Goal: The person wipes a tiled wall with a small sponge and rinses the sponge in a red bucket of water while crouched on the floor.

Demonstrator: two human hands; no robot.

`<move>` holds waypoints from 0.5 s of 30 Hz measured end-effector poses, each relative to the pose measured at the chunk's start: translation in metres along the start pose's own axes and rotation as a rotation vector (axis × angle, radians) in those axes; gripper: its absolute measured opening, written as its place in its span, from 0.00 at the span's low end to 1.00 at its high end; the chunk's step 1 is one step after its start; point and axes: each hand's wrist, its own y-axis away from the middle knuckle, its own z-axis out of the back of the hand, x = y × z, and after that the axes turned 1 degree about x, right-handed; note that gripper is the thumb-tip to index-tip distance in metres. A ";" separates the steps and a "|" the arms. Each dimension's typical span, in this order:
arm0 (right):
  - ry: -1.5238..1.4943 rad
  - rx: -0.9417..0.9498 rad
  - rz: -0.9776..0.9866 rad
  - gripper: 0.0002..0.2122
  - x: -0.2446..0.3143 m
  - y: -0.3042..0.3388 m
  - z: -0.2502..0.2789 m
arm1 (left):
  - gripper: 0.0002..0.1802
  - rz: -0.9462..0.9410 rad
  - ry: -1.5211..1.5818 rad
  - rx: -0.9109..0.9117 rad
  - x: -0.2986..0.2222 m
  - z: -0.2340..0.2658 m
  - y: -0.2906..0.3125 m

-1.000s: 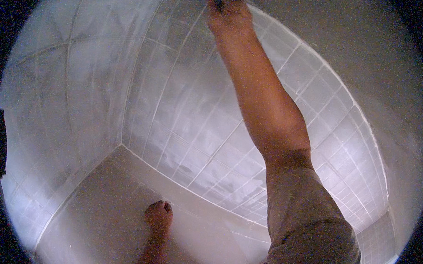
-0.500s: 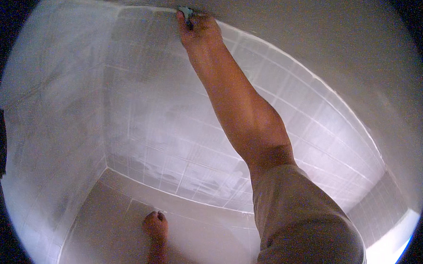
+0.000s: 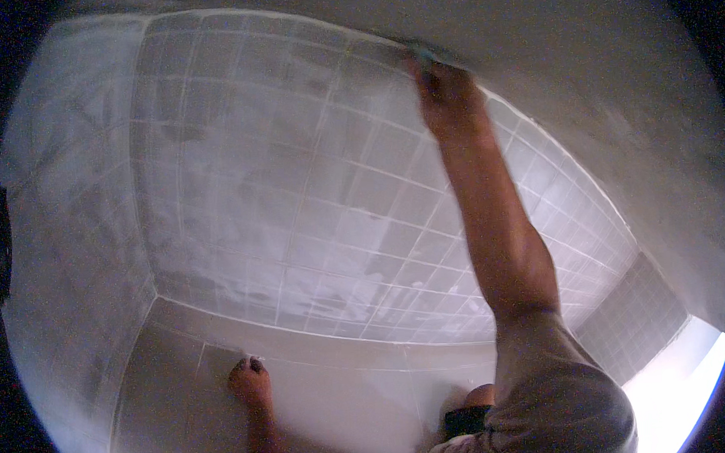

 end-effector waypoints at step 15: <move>-0.680 -0.268 -0.248 0.13 -0.165 0.039 0.076 | 0.14 0.118 0.026 0.113 -0.005 0.003 0.003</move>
